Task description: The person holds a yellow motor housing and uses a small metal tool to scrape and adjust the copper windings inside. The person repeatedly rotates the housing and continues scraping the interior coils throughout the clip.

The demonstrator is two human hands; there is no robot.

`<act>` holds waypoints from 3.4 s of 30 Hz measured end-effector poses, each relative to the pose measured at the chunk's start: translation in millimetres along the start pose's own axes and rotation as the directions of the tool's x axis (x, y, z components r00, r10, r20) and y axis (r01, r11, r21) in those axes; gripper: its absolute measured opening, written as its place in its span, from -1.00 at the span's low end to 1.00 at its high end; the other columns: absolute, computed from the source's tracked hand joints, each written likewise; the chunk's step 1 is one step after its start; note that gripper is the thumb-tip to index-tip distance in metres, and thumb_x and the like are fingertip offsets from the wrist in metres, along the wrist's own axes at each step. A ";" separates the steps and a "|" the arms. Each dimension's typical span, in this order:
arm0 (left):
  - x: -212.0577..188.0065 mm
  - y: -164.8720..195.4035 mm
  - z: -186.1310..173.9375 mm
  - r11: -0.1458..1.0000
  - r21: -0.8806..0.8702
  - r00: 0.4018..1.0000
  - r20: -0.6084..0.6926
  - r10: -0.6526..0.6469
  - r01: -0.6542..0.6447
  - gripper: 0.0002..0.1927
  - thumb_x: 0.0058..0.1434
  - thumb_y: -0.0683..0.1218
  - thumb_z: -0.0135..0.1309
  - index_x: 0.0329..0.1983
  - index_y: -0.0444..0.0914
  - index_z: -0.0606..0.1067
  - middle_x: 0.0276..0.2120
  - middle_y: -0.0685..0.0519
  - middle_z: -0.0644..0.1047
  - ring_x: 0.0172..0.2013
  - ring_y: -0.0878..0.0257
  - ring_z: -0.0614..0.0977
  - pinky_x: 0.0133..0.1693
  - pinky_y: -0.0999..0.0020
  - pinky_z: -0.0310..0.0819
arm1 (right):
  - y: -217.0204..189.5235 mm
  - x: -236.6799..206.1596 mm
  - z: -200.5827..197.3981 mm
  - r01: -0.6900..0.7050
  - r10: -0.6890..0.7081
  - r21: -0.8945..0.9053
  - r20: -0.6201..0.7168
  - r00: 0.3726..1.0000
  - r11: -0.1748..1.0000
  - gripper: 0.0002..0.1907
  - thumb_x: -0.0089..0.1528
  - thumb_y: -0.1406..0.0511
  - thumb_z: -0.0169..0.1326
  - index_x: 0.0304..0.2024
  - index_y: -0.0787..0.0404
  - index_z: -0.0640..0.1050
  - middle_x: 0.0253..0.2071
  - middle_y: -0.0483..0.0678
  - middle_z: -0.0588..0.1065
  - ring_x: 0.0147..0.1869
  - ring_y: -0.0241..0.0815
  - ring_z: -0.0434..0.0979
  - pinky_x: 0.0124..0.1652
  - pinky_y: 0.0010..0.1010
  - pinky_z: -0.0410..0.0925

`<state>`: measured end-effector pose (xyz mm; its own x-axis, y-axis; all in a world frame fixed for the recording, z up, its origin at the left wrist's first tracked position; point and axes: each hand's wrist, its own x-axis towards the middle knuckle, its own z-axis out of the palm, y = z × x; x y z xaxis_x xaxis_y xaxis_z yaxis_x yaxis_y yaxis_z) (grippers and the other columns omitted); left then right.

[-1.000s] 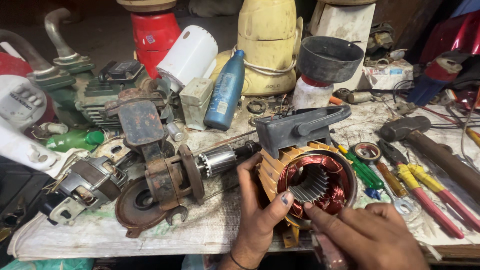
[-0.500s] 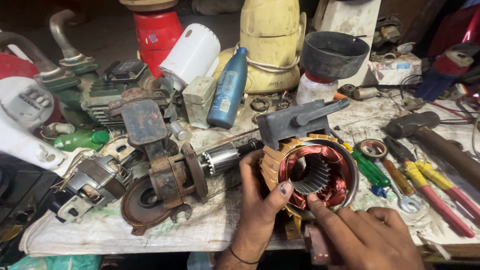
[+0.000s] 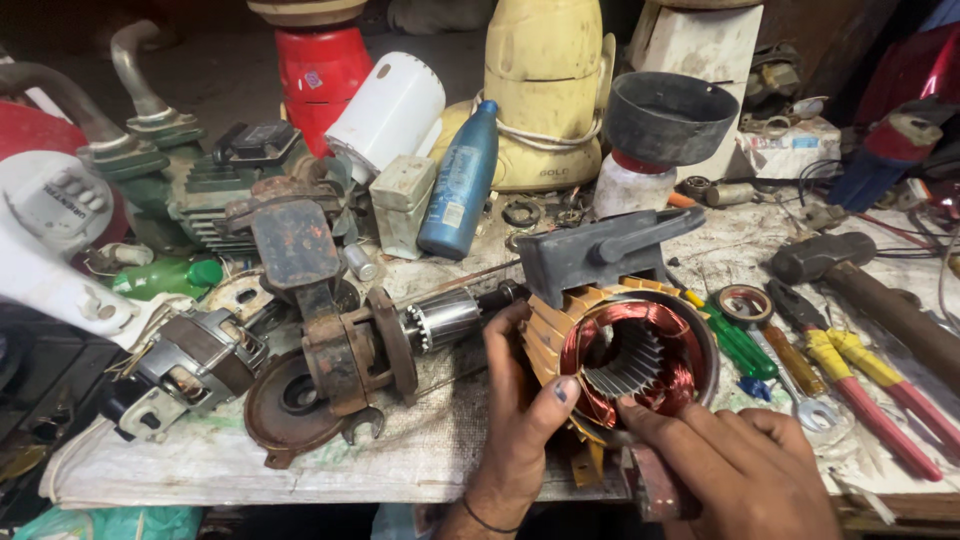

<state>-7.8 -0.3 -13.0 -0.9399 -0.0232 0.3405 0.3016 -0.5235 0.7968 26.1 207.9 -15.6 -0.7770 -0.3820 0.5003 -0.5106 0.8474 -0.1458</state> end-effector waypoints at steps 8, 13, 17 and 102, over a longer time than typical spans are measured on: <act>5.6 -4.2 -3.5 1.000 -0.007 0.997 -0.072 -0.029 0.029 -0.12 0.08 0.16 0.21 0.35 -0.30 0.15 0.21 -0.10 0.35 0.23 0.13 0.40 0.28 0.16 0.26 | -12.1 13.2 -7.7 0.057 -0.071 -0.099 -0.149 0.986 0.993 -0.32 0.01 0.18 0.30 0.24 -0.10 0.59 -0.40 -0.25 0.41 -0.27 -0.35 0.49 -0.04 -0.35 0.24; 4.9 -6.6 -5.0 1.000 0.020 0.998 -0.055 0.006 -0.005 -0.11 0.09 0.18 0.21 0.36 -0.32 0.15 0.21 -0.12 0.35 0.25 0.12 0.39 0.30 0.15 0.25 | -18.0 11.2 -8.7 0.053 -0.058 -0.031 -0.168 0.984 0.998 -0.33 -0.06 0.20 0.29 0.17 -0.07 0.60 -0.36 -0.23 0.42 -0.26 -0.30 0.49 -0.02 -0.32 0.23; 5.3 -5.0 -4.1 1.000 0.017 0.998 -0.061 -0.010 0.011 -0.10 0.09 0.18 0.22 0.35 -0.33 0.15 0.20 -0.14 0.36 0.23 0.10 0.39 0.29 0.13 0.26 | -17.2 11.2 -7.7 0.020 -0.025 -0.040 -0.145 0.989 0.999 -0.22 -0.19 0.25 0.27 0.17 -0.08 0.60 -0.36 -0.23 0.42 -0.25 -0.30 0.50 -0.02 -0.32 0.24; 6.1 -5.6 -4.0 0.999 -0.010 0.996 -0.084 -0.038 0.037 -0.09 0.05 0.19 0.24 0.35 -0.30 0.16 0.19 -0.14 0.37 0.24 0.08 0.41 0.28 0.10 0.28 | -21.0 22.2 -24.0 0.185 -0.175 0.016 -0.250 0.952 0.983 -0.55 0.05 0.27 0.22 0.03 0.04 0.64 -0.53 -0.25 0.40 -0.42 -0.34 0.41 -0.15 -0.31 0.22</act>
<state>-15.8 -0.9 -17.4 -0.9607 -0.0749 0.2671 0.2650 -0.5329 0.8036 28.4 190.4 19.1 -0.5586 -0.4202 0.7151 -0.6511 0.7563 -0.0642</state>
